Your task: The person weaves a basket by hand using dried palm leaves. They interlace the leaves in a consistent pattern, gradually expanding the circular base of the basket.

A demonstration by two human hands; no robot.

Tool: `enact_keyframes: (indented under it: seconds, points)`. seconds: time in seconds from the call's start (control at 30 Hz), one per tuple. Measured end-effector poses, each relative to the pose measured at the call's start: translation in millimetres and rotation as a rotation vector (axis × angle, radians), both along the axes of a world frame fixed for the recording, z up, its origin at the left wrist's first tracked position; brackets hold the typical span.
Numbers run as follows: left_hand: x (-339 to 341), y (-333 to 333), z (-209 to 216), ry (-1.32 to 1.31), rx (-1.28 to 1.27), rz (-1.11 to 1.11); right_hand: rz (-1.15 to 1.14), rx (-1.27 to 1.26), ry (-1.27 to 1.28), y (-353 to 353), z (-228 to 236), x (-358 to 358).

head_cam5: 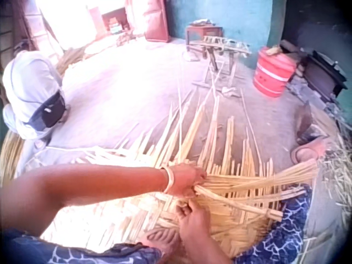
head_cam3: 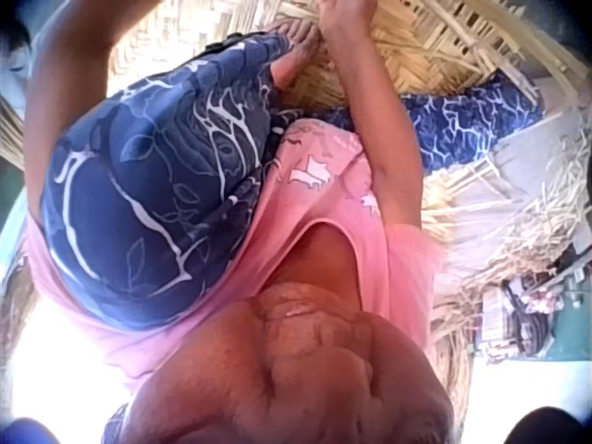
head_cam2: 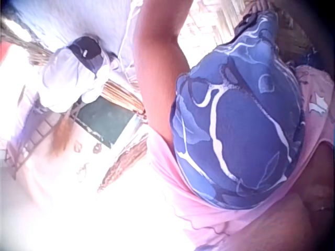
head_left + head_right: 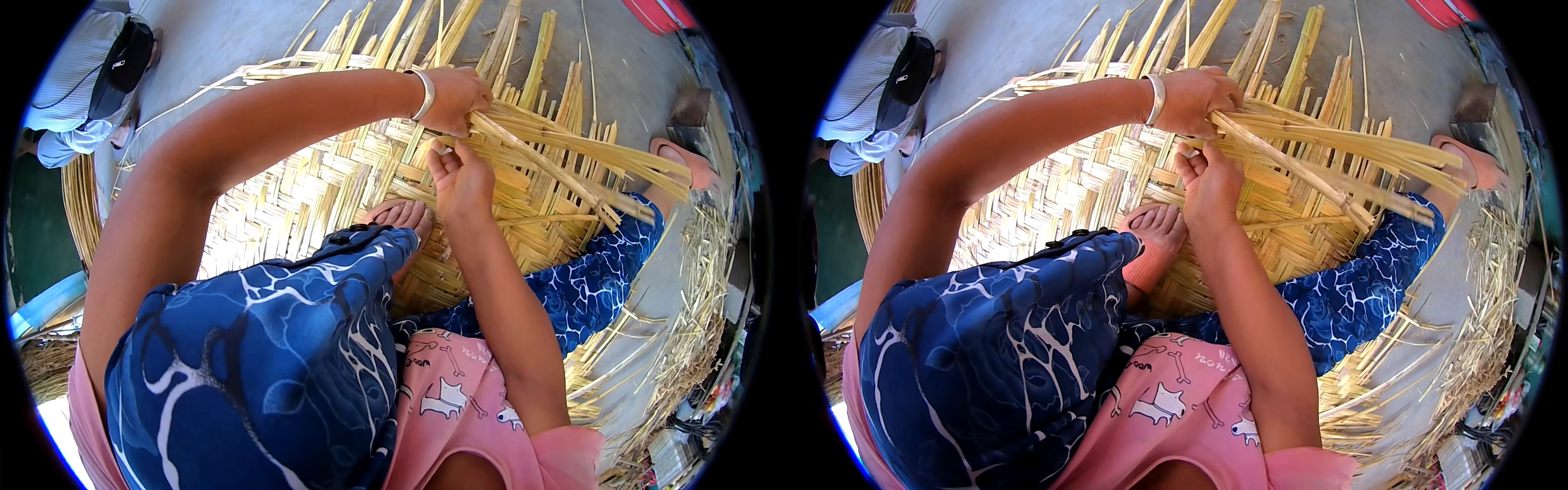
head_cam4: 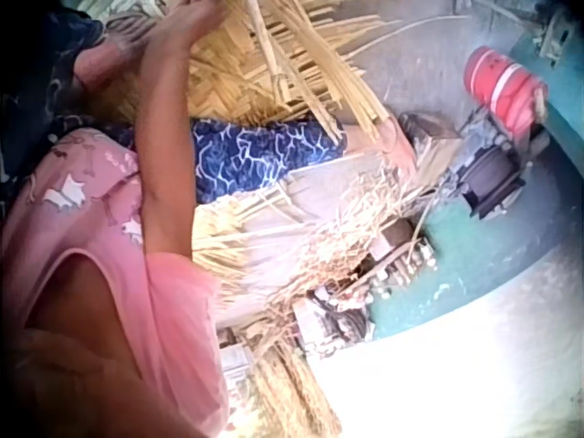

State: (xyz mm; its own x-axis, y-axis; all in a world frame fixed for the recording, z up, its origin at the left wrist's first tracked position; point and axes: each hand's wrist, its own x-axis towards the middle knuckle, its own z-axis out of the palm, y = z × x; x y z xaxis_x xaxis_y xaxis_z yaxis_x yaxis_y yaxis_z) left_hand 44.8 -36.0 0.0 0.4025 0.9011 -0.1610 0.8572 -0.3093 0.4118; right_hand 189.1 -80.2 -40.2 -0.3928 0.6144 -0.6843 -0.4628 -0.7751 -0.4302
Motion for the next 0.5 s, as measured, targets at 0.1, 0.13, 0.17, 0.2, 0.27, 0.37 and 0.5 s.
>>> enact_keyframes:
  seconds: [0.1, 0.13, 0.17, 0.2, 0.27, 0.37, 0.5]
  points:
    - [1.0, 1.4, -7.6, -0.033, 0.232, -0.022, 0.056, 0.071, -0.071, 4.0, 1.9, -3.3]
    - [0.4, 5.0, -8.4, -0.030, 0.110, -0.003, 0.083, 0.097, -0.105, 4.8, 4.0, -4.7]
    - [0.1, 11.2, -8.7, -0.027, -0.011, 0.017, 0.123, 0.117, -0.140, 6.4, 3.9, -5.5]
    - [2.5, 18.0, -7.6, -0.025, -0.132, 0.031, 0.157, 0.137, -0.176, 9.4, 3.3, -4.4]
    - [9.0, 31.8, 2.6, 0.028, -0.318, 0.021, 0.187, 0.159, -0.211, 12.5, 3.1, -2.3]
    - [10.3, 40.8, 1.5, 0.069, -0.320, 0.004, 0.191, 0.156, -0.192, 11.6, 2.4, -3.4]
    - [7.0, 41.1, 3.8, -0.068, -0.278, 0.065, 0.157, 0.138, -0.152, 11.3, -3.0, -2.7]
